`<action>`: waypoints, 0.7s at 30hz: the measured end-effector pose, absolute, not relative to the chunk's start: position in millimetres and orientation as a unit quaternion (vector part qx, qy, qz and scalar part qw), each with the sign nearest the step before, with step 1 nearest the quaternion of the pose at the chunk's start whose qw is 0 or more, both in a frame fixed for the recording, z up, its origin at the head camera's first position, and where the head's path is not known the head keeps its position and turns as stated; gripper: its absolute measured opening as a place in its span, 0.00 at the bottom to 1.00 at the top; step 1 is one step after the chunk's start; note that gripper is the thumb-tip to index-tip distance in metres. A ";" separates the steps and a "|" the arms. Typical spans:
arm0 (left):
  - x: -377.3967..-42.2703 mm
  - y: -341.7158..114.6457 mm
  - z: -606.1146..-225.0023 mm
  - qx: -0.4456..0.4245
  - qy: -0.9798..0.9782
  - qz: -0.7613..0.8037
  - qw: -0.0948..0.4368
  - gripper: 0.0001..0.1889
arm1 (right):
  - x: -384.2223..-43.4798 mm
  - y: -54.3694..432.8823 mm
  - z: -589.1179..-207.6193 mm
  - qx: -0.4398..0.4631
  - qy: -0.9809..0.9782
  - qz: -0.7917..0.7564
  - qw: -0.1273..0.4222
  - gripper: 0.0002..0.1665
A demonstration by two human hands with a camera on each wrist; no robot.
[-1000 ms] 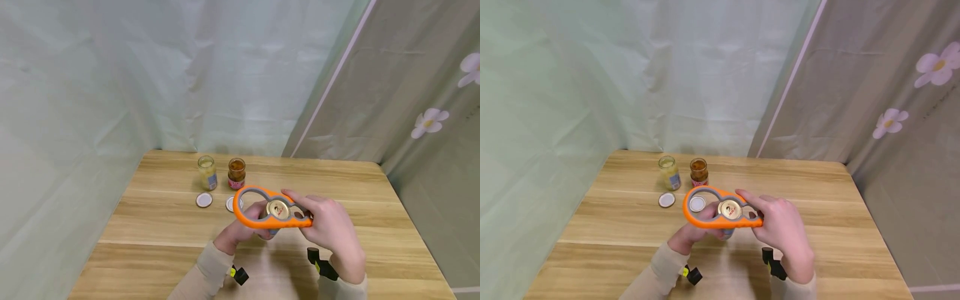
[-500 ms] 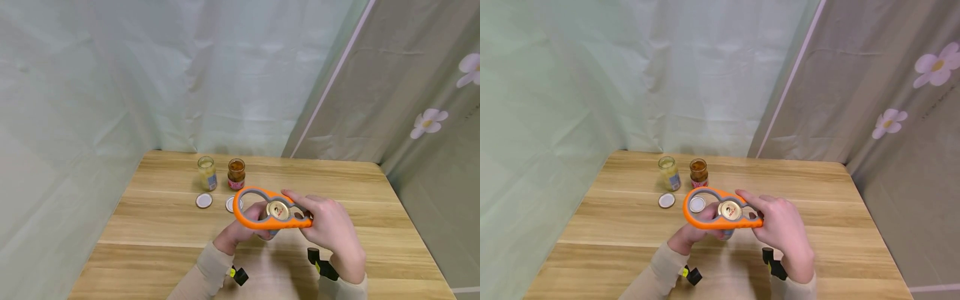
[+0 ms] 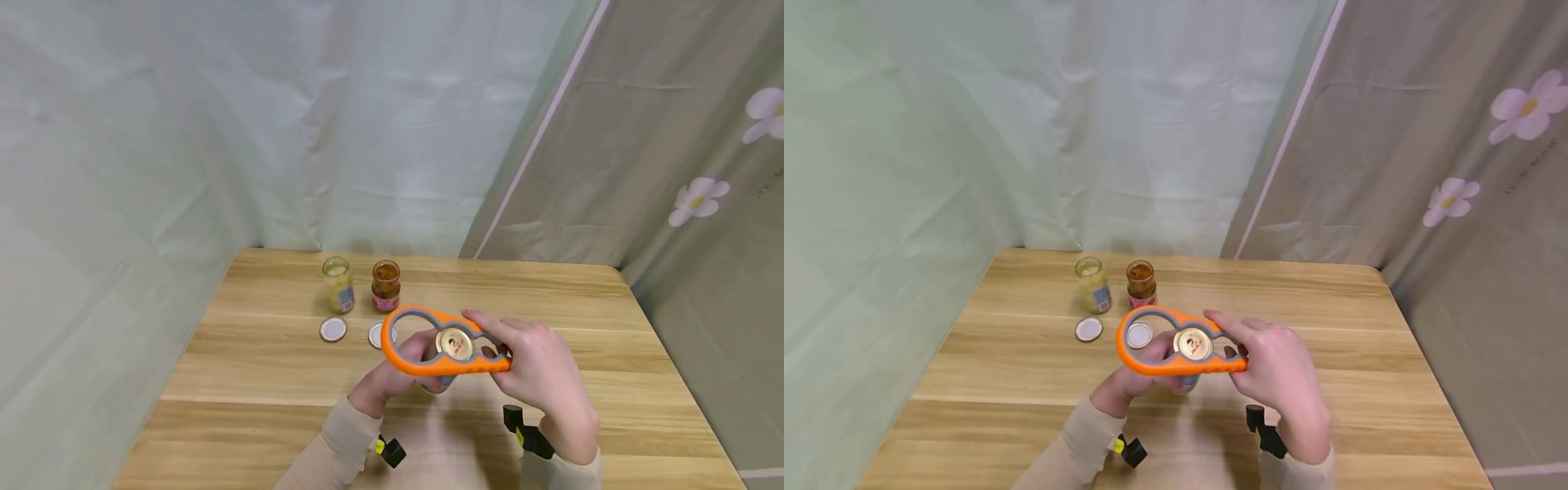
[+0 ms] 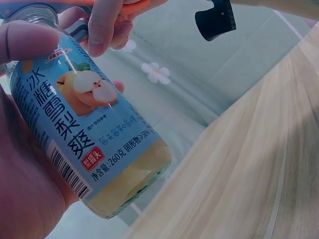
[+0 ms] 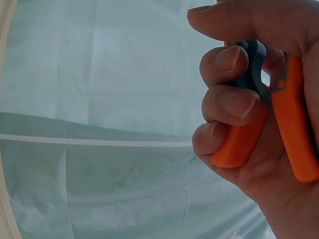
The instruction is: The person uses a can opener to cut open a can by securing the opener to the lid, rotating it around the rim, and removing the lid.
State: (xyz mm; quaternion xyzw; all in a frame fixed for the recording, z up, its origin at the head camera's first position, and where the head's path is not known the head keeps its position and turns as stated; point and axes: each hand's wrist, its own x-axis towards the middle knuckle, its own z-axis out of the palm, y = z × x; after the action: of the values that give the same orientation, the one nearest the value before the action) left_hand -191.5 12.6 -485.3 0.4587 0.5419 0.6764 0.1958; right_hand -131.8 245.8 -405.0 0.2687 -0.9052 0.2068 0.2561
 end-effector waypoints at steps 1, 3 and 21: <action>-191.4 12.0 -485.9 0.453 0.549 0.676 0.194 0.40 | -131.6 246.1 -405.0 0.268 -0.905 0.206 0.258 0.44; -191.4 10.6 -486.9 0.436 0.562 0.677 0.190 0.38 | -131.5 246.8 -405.0 0.267 -0.905 0.203 0.263 0.43; -192.4 9.3 -486.7 0.390 0.611 0.660 0.195 0.38 | -130.7 250.9 -402.8 0.258 -0.899 0.203 0.291 0.42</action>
State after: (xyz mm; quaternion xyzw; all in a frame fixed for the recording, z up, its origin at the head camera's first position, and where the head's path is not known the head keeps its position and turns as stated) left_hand -192.4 9.3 -486.7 0.3901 0.6112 0.6604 0.1954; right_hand -130.7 250.9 -402.8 0.2578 -0.8988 0.2025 0.2909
